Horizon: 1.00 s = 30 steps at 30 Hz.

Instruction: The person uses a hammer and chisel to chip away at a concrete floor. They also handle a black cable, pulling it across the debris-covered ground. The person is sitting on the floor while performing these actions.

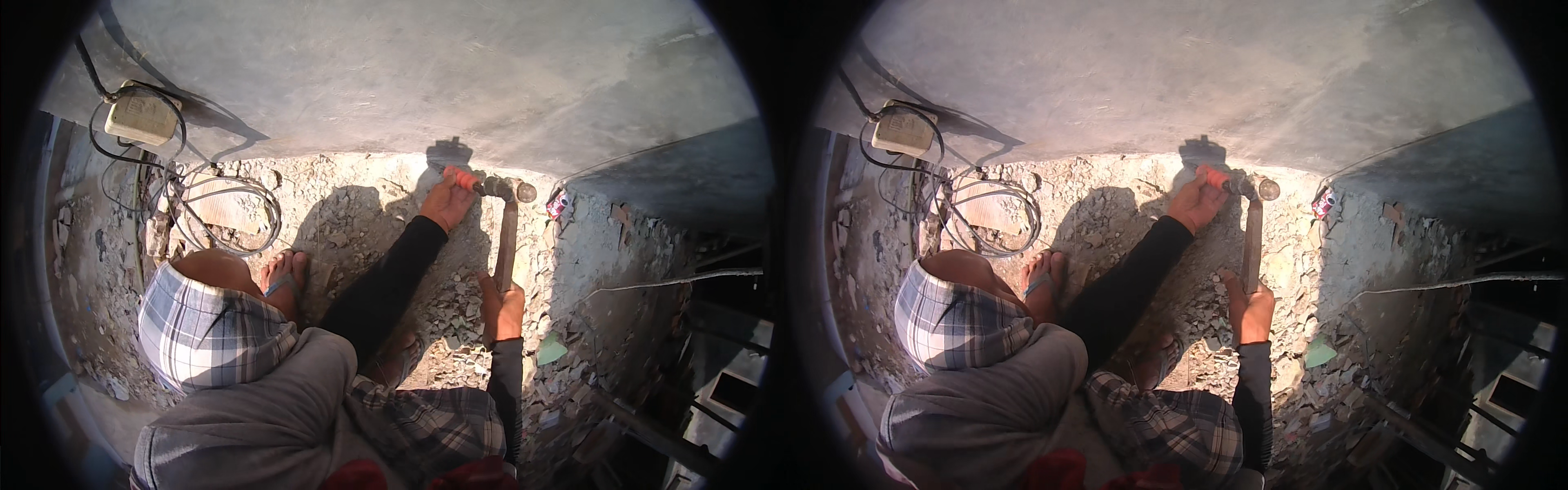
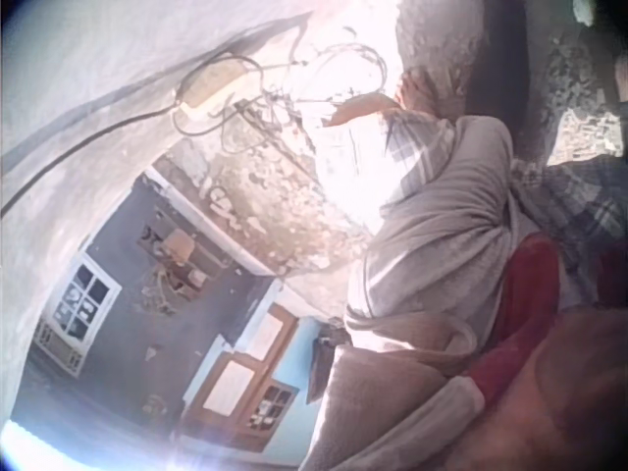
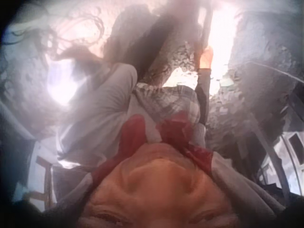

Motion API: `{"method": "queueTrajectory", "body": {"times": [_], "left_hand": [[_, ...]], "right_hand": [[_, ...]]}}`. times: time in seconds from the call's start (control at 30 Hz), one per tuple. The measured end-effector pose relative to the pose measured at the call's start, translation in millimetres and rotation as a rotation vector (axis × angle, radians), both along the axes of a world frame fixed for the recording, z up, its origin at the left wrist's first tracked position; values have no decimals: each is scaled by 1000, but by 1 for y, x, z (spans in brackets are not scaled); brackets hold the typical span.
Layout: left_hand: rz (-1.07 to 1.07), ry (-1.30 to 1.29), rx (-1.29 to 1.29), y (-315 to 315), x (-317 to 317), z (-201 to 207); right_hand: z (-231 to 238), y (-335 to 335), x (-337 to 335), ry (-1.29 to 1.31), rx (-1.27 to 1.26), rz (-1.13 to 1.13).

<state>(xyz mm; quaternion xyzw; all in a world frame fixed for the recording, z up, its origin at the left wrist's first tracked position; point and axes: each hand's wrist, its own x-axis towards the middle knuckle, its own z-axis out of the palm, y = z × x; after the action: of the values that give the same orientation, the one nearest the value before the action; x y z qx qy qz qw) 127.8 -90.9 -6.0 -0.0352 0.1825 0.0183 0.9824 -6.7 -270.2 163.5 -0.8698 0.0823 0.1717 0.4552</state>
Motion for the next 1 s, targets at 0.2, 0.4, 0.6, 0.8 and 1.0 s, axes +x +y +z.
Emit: {"method": "queueTrajectory", "body": {"times": [0.2,0.4,0.6,0.8,1.0], "left_hand": [[99,217,-87,4,7,54],[43,111,-120,0,17,34],[48,23,-63,7,5,15],[77,85,-130,2,1,26],[42,25,-125,-18,9,28]], "right_hand": [[209,31,18,-786,463,-180],[78,40,34,-534,686,-325],[82,25,15,-5,299,-24],[223,30,42,-909,794,-165],[8,16,26,-32,297,-282]]}}
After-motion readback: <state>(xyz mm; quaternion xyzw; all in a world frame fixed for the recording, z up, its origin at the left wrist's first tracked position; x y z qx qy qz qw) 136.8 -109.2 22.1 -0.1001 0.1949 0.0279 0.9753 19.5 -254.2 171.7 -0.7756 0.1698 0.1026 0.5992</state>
